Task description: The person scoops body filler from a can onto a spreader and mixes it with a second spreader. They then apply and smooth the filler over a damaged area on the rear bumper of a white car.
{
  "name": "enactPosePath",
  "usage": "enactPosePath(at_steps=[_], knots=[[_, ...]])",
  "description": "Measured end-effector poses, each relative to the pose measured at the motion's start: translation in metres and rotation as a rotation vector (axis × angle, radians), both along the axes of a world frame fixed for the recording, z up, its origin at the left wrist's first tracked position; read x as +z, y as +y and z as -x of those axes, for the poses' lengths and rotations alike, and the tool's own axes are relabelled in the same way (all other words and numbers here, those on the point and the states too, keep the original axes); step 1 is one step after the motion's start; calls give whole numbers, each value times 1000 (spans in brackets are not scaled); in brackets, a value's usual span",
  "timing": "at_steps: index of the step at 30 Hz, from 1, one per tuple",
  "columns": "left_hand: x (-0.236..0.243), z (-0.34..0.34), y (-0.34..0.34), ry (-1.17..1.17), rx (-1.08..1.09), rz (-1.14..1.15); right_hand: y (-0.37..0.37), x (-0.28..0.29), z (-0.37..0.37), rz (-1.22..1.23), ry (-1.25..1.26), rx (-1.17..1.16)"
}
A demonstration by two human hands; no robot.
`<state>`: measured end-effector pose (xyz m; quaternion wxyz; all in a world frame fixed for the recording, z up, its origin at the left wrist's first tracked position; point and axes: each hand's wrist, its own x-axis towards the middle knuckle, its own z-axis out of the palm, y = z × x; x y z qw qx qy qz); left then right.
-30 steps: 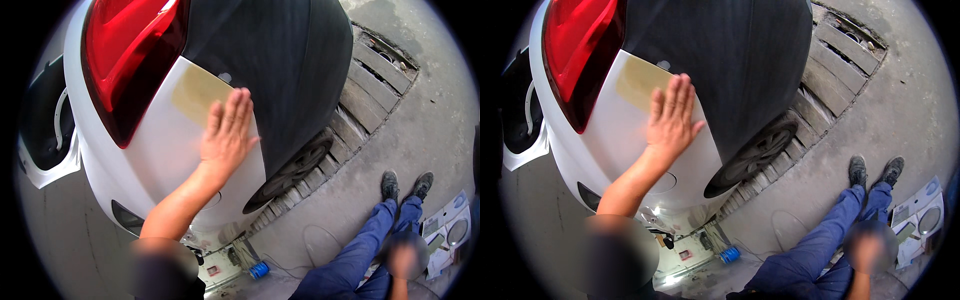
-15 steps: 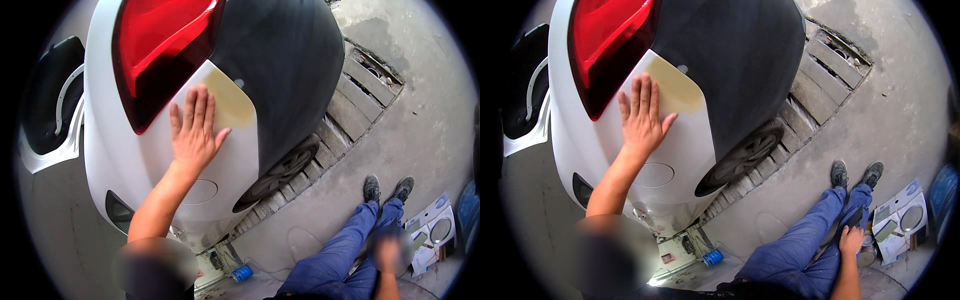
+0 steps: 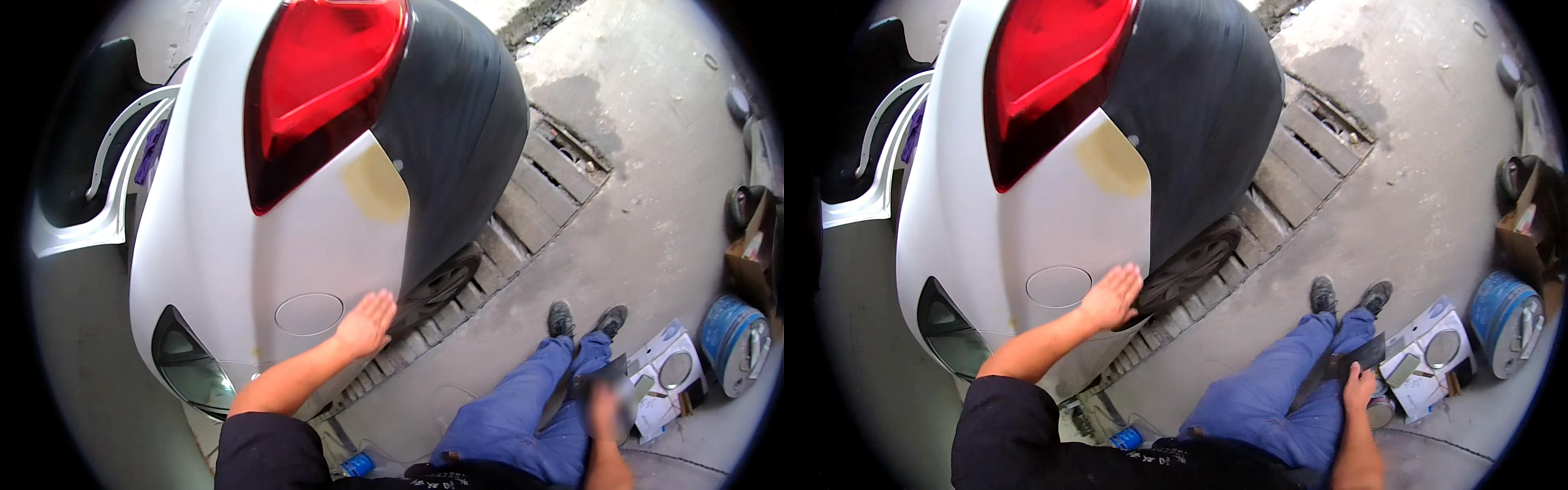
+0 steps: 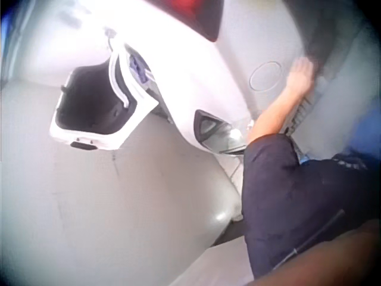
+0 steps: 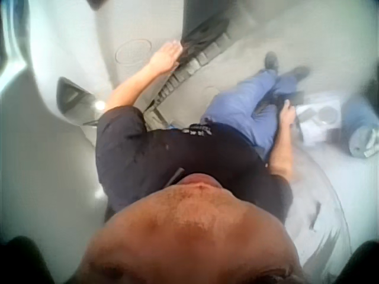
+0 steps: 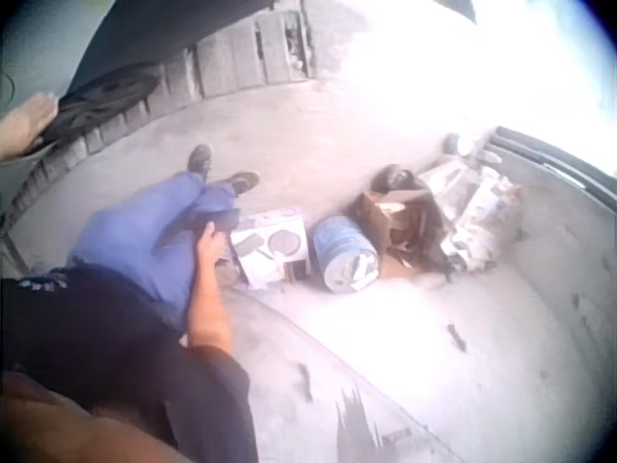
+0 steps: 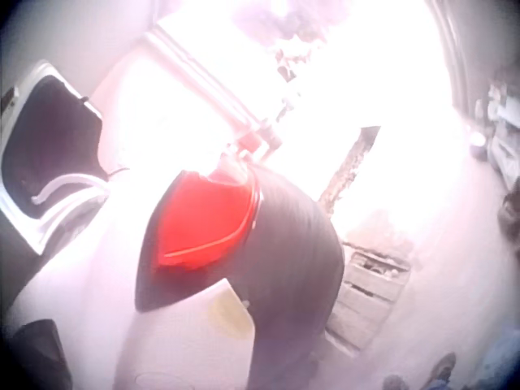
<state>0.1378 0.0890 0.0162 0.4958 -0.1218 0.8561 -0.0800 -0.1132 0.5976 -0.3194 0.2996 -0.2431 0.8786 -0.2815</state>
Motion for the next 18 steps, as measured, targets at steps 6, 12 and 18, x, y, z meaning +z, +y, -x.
enactPosePath(at_steps=[6, 12, 18], knots=[[6, -13, 110, 115, 609, -359, -13, 91, 45, -429, -260, 282], [15, 41, 159, 380, 808, -528, -33, 143, 94, 104, -61, 124], [40, 125, 153, 770, 843, -434, -58, 197, 185, 133, 93, 354]])
